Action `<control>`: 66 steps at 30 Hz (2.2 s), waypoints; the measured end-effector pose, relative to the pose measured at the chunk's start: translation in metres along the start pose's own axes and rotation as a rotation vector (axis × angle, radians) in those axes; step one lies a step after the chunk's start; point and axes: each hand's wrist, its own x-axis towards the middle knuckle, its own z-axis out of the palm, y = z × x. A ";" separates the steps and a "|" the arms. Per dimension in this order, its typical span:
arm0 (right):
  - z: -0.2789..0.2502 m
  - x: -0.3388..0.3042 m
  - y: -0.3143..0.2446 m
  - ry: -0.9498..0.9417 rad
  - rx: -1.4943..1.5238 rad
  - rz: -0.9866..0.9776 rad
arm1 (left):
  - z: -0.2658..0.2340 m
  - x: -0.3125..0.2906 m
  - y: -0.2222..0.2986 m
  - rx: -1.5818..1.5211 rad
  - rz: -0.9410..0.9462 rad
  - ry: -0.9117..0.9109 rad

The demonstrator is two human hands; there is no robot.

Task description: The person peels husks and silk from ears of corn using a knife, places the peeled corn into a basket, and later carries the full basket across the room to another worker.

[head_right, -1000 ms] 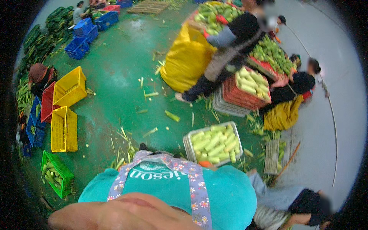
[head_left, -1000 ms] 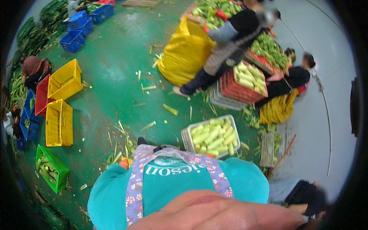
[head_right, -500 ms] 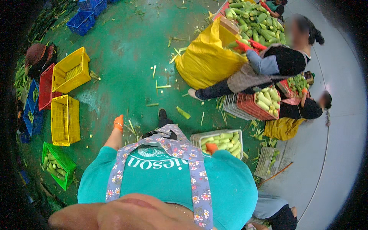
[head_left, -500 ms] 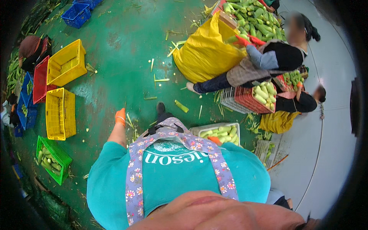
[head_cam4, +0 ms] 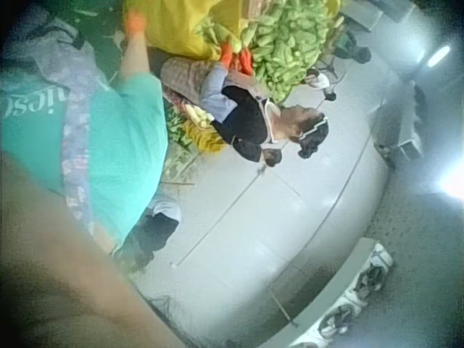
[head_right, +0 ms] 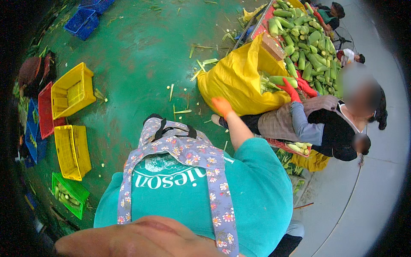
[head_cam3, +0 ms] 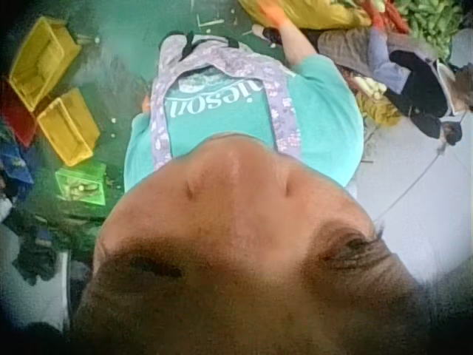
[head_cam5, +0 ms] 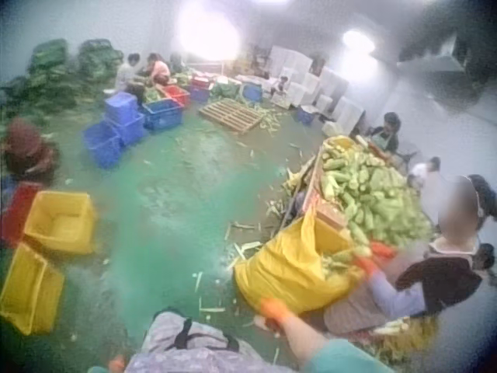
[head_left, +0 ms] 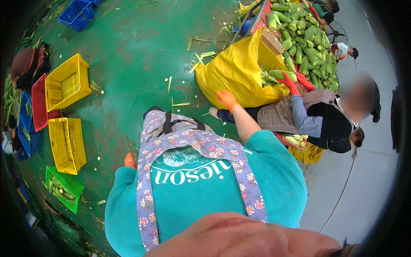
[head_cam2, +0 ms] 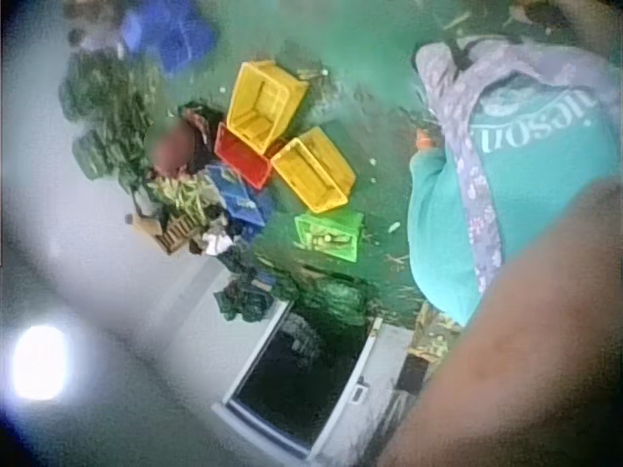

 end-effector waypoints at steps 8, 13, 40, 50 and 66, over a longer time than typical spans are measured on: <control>-0.026 0.137 -0.030 0.090 0.328 0.033 | -0.063 0.171 0.147 0.523 0.241 -0.153; 0.046 -0.003 0.077 -0.044 0.237 0.595 | -0.179 0.330 0.373 0.804 0.560 0.067; 0.046 0.113 -0.052 1.307 1.355 0.887 | 0.087 0.360 1.078 1.600 1.239 -0.388; 0.348 0.171 -0.432 0.816 1.717 2.157 | 0.224 0.448 1.193 2.416 1.876 -0.692; 0.422 0.295 -0.564 1.291 1.812 1.939 | 0.271 0.183 0.903 1.792 0.781 -1.179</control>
